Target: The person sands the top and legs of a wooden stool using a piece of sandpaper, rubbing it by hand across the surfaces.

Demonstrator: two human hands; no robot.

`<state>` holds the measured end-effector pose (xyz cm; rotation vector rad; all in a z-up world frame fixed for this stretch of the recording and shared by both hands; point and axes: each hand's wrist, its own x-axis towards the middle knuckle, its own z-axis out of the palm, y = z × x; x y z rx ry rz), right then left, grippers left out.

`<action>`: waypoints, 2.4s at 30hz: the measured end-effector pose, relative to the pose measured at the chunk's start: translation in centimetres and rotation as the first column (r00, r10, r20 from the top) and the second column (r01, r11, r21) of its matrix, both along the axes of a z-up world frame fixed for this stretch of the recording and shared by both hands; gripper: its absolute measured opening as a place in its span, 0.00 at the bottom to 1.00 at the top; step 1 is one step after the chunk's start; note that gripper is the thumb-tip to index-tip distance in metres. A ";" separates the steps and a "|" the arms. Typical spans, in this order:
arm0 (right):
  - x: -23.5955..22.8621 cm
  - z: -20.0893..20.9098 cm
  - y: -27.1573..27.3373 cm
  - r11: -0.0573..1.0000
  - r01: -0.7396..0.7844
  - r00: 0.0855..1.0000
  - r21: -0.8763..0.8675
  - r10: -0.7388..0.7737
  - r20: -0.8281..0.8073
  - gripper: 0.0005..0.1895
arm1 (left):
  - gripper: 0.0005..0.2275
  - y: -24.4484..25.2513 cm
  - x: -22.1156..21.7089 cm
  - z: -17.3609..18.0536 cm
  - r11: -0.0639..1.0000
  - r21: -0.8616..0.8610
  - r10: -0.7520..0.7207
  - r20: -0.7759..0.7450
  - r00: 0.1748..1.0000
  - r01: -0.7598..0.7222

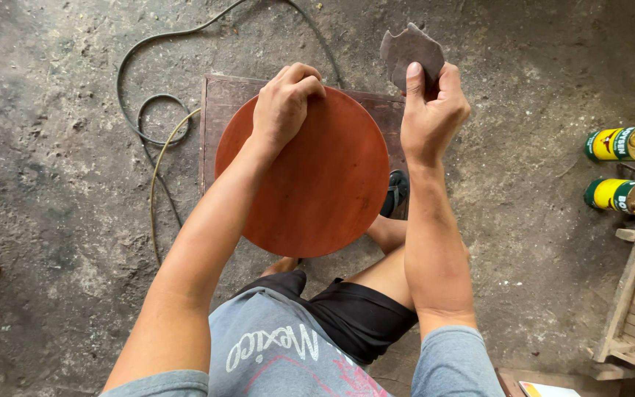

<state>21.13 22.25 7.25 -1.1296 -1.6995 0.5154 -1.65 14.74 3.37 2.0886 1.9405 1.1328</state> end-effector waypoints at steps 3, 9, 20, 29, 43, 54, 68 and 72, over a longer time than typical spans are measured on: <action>0.1 -0.1 0.0 1.000 -0.004 1.000 -0.009 0.004 -0.017 0.13 | 0.07 -0.1 0.1 0.3 0.999 -0.042 0.004 0.050 0.999 -0.002; 0.1 -0.2 -0.1 1.000 -0.017 1.000 0.007 0.018 -0.016 0.12 | 0.05 0.6 0.2 0.5 0.978 -0.204 0.049 0.006 0.999 -0.047; 0.5 0.0 -0.2 0.999 -0.015 0.999 -0.036 0.014 -0.045 0.13 | 0.09 1.8 -0.2 1.3 0.868 -0.491 0.110 0.042 0.993 -0.075; 0.4 0.3 -0.1 1.000 -0.025 0.999 0.015 0.026 -0.024 0.14 | 0.10 2.1 -0.3 1.8 0.868 -0.493 0.111 0.063 0.992 -0.066; 0.3 -0.6 0.4 0.999 0.047 0.998 0.009 -0.047 0.031 0.09 | 0.15 1.6 0.8 -0.7 0.939 -0.292 0.163 -0.092 0.982 -0.183; -0.5 -0.4 0.5 1.000 0.008 1.000 0.002 -0.008 0.002 0.08 | 0.19 2.1 1.5 -0.4 0.889 -0.324 0.296 -0.136 0.945 -0.325; -4.0 -2.3 -3.1 0.886 -0.463 0.829 -0.022 0.442 0.344 0.19 | 0.17 2.6 0.9 -3.5 0.911 -0.259 0.283 -0.178 0.942 -0.322; -4.1 -2.9 -3.5 0.885 -0.465 0.782 -0.015 0.419 0.462 0.23 | 0.17 2.7 0.9 -3.7 0.908 -0.238 0.309 -0.171 0.935 -0.344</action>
